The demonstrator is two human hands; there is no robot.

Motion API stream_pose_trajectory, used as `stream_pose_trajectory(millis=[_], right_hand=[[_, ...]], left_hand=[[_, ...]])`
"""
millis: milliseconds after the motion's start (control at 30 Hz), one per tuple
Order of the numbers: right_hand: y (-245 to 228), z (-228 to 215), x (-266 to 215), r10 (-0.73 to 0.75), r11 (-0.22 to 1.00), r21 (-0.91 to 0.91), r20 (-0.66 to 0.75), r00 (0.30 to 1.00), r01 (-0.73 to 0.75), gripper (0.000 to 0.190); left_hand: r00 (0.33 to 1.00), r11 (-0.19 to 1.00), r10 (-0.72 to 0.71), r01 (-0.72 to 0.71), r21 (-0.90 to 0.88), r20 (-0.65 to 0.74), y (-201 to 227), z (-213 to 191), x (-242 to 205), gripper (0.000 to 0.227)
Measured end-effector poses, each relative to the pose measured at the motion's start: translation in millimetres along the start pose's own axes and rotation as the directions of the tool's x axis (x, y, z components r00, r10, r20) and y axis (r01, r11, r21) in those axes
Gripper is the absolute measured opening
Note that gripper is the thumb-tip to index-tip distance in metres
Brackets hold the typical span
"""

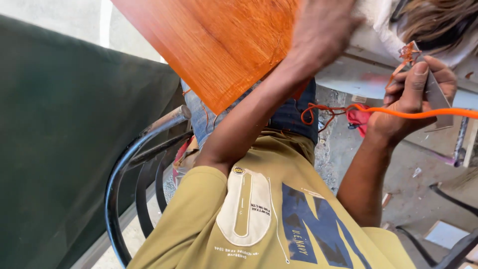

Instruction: Scraping the edges of wood panels with a hand tool to smooth them.

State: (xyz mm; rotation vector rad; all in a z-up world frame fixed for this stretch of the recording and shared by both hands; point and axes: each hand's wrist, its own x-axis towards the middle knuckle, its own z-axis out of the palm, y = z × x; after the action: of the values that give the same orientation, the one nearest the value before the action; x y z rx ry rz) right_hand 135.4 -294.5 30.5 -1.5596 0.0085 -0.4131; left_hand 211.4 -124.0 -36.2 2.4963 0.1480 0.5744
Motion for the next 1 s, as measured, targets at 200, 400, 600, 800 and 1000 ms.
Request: stream_pose_trajectory(millis=[200,400,600,800,1000], right_hand=[[-10,0,1,0.029,0.999,0.042,0.038,0.999,-0.031,0.018],[-14,0,-13,0.228,0.969,0.003,0.374,0.899,-0.247,0.023],[-10,3,-17,0.333,0.934,-0.012,0.393,0.857,-0.357,0.021],[-14,5,-4,0.354,0.923,0.08,0.21,0.911,-0.377,0.021],[-2,6,14,0.122,0.987,-0.139,0.371,0.92,-0.075,0.018]], left_hand=[[0.97,0.785,-0.037,0.176,-0.594,0.239,39,-49,-49,0.032],[0.917,0.482,-0.123,0.39,-0.785,0.379,43,-92,-73,0.045],[0.881,0.072,-0.143,0.463,-0.883,0.451,32,-97,-94,0.024],[0.951,0.581,-0.117,0.299,-0.757,0.285,24,-112,-105,0.025],[0.983,0.9,0.17,-0.181,-0.397,-0.063,29,-117,-99,0.028]])
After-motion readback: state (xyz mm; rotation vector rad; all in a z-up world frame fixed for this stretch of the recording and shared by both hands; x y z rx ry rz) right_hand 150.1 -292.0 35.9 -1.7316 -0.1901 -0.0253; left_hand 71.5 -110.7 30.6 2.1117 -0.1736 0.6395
